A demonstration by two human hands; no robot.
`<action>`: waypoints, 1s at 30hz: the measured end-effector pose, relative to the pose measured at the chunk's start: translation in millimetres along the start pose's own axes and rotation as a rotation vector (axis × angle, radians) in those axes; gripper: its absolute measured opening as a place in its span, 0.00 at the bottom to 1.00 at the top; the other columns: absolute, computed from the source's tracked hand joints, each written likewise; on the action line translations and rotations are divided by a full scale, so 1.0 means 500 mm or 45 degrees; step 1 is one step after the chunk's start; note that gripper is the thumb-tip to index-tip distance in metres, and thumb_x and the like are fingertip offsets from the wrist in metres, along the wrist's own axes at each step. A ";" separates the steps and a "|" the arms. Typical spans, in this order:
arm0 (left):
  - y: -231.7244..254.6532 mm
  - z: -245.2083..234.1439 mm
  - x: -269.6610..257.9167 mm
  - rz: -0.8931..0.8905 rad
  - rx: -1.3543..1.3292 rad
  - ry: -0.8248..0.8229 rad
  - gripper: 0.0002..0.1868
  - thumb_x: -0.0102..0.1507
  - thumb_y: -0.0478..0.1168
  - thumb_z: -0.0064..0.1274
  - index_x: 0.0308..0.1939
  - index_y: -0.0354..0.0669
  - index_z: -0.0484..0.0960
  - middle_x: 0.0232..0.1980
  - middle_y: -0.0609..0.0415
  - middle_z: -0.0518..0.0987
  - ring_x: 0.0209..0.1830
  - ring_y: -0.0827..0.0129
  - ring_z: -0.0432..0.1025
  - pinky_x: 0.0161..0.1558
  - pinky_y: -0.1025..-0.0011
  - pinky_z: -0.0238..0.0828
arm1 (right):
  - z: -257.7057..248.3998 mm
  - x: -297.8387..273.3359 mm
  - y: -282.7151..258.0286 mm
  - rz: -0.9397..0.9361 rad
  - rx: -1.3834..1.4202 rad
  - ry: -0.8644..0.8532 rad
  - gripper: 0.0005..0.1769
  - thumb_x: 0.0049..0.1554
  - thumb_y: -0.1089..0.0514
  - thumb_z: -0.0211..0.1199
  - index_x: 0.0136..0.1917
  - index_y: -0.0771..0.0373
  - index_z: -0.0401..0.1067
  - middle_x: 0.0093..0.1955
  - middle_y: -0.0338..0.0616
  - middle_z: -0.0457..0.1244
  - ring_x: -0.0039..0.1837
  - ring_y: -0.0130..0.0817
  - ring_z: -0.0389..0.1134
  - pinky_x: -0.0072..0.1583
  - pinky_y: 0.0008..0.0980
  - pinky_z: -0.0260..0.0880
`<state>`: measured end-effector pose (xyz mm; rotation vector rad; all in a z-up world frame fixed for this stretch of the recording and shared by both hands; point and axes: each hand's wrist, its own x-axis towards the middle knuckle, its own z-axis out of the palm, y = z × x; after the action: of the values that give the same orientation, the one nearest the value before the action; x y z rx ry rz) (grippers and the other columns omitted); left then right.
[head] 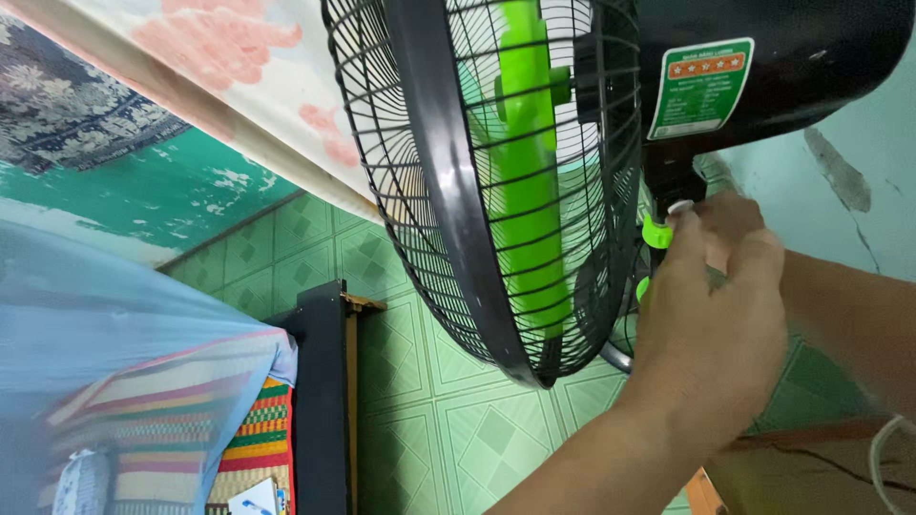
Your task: The person repeatedly handles a standing fan, adjusting its position and manipulating the central hub area with both hands. The person then picks up a small LED light bulb, screws it into a socket, and tests it by turning it on and off.
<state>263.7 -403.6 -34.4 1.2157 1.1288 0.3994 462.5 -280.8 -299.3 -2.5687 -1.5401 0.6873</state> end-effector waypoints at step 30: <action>-0.294 -0.644 0.191 0.048 0.200 0.270 0.30 0.65 0.56 0.42 0.65 0.45 0.76 0.62 0.54 0.75 0.66 0.57 0.67 0.65 0.53 0.62 | 0.161 -0.467 -0.385 -0.419 0.606 -0.365 0.19 0.55 0.45 0.65 0.54 0.57 0.79 0.44 0.44 0.73 0.46 0.35 0.75 0.50 0.37 0.75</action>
<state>-10.8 -213.0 -185.2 1.3569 1.3404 0.4841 178.5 -397.9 -238.4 -1.8843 -1.5788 1.2372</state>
